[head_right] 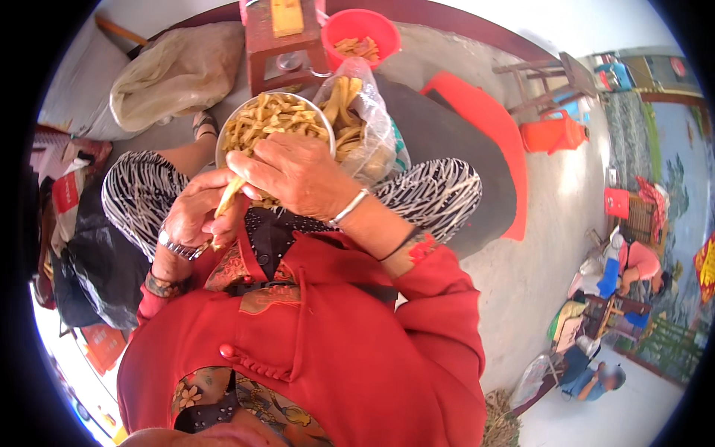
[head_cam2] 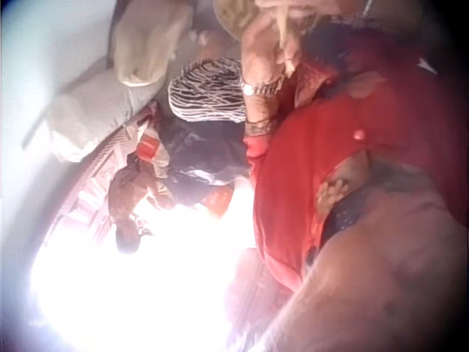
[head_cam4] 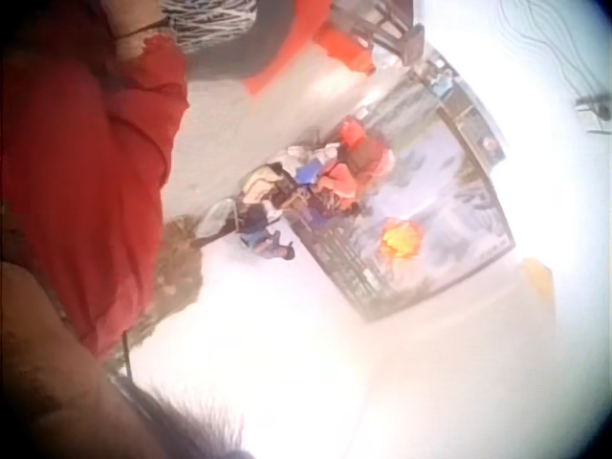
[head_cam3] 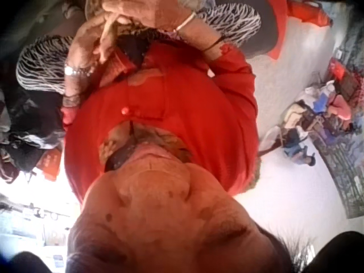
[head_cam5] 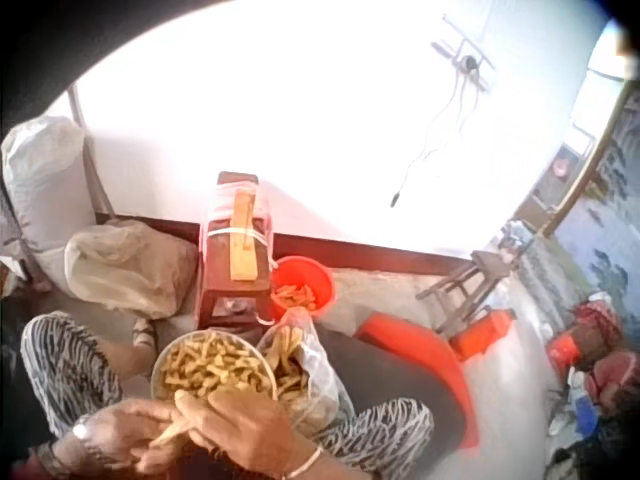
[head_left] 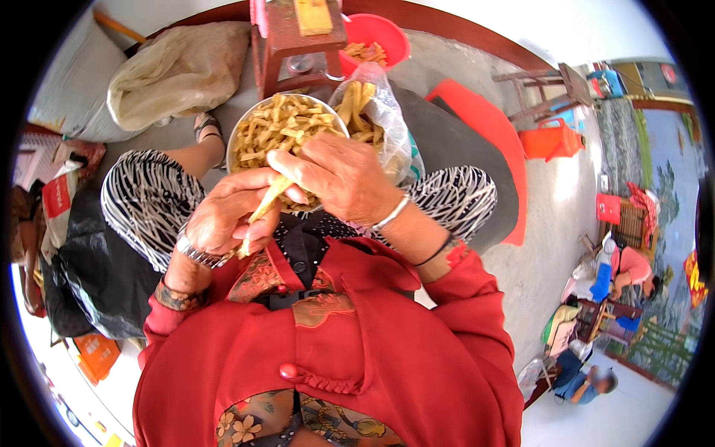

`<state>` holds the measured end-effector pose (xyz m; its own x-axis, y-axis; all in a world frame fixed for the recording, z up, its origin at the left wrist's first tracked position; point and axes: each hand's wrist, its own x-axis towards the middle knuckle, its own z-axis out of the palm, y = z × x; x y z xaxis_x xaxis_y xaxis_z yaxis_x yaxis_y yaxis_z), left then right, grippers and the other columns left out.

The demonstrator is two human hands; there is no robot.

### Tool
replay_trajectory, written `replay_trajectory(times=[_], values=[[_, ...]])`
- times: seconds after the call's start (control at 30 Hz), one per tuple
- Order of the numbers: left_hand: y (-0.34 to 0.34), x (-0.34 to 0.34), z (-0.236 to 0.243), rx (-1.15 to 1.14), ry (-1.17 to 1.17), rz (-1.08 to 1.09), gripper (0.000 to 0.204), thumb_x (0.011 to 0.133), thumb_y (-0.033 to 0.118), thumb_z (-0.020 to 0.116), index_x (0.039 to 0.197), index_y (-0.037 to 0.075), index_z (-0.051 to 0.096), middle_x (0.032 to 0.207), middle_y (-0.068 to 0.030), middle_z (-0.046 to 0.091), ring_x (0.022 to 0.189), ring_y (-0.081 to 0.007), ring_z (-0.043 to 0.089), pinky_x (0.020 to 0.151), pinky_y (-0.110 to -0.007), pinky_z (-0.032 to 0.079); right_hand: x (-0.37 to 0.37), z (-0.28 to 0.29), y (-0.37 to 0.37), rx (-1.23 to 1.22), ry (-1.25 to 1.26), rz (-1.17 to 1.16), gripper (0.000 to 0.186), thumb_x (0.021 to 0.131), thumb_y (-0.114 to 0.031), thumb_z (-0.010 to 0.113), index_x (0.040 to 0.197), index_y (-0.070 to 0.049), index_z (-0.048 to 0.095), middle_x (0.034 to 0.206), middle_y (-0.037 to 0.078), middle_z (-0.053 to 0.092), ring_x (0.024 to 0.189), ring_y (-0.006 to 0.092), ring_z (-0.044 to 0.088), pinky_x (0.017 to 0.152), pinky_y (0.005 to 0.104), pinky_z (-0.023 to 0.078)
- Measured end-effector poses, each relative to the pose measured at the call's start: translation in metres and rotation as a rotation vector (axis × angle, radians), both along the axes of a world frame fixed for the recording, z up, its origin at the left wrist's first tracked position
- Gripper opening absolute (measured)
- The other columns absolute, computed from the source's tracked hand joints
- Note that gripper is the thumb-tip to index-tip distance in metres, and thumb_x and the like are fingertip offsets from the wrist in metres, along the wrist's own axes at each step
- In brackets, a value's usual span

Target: The person takes strips of yellow dough from a bag and a wooden surface, folds and twists them into small circular or knotted shapes by hand, and places them into a metal bowl.

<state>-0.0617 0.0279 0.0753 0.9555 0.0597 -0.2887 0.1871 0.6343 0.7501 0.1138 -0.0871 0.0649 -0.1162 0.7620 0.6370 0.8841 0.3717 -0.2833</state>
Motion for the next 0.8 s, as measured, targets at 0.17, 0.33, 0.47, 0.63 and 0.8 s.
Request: replay_trajectory(times=[0.17, 0.33, 0.47, 0.63, 0.8], values=[[0.002, 0.01, 0.009, 0.336, 0.071, 0.004, 0.034, 0.094, 0.015, 0.044, 0.12, -0.004, 0.054, 0.061, 0.001, 0.048, 0.045, -0.0033, 0.037, 0.046, -0.017, 0.035, -0.018, -0.025, 0.007, 0.067, 0.615, 0.02, 0.05, 0.078, 0.01, 0.05, 0.126, -0.005, 0.051, 0.086, 0.011, 0.062, 0.071, 0.0224, 0.062, 0.053, 0.0276, 0.046], [-0.004, 0.02, -0.007, 0.642, -0.026, 0.08, 0.028, 0.092, 0.001, 0.045, 0.116, -0.004, 0.059, 0.093, -0.0017, 0.05, 0.061, -0.0036, 0.045, 0.05, -0.017, 0.037, -0.024, -0.034, -0.006, -0.334, 1.226, 0.124, 0.049, 0.092, 0.003, 0.042, 0.138, -0.012, 0.039, 0.068, 0.001, 0.055, 0.047, 0.0071, 0.047, 0.045, 0.0207, 0.041], [-0.014, 0.03, -0.022, 0.897, -0.011, 0.128, 0.024, 0.093, 0.006, 0.048, 0.111, 0.0, 0.064, 0.111, -0.0034, 0.056, 0.066, -0.0045, 0.052, 0.052, -0.017, 0.04, -0.022, -0.043, -0.014, -0.488, 1.479, 0.168, 0.052, 0.095, -0.003, 0.043, 0.143, -0.014, 0.028, 0.07, 0.003, 0.057, 0.047, 0.0089, 0.052, 0.043, 0.0208, 0.044], [-0.024, 0.033, -0.039, 0.702, 0.068, 0.162, 0.02, 0.09, 0.005, 0.056, 0.107, 0.001, 0.065, 0.111, -0.0063, 0.061, 0.064, -0.0029, 0.053, 0.05, -0.015, 0.04, -0.024, -0.063, -0.022, -0.546, 1.902, 0.236, 0.053, 0.092, -0.004, 0.048, 0.14, -0.009, 0.026, 0.071, 0.009, 0.059, 0.046, 0.0132, 0.057, 0.037, 0.0232, 0.046], [-0.027, 0.032, -0.057, 0.579, 0.02, 0.275, 0.014, 0.089, 0.002, 0.057, 0.101, -0.001, 0.065, 0.104, -0.0068, 0.065, 0.062, -0.0038, 0.055, 0.05, -0.016, 0.043, -0.026, -0.076, -0.024, -0.549, 1.925, 0.175, 0.023, 0.091, -0.009, 0.054, 0.111, -0.002, 0.044, 0.07, 0.009, 0.059, 0.047, 0.0137, 0.059, 0.039, 0.0247, 0.05]])
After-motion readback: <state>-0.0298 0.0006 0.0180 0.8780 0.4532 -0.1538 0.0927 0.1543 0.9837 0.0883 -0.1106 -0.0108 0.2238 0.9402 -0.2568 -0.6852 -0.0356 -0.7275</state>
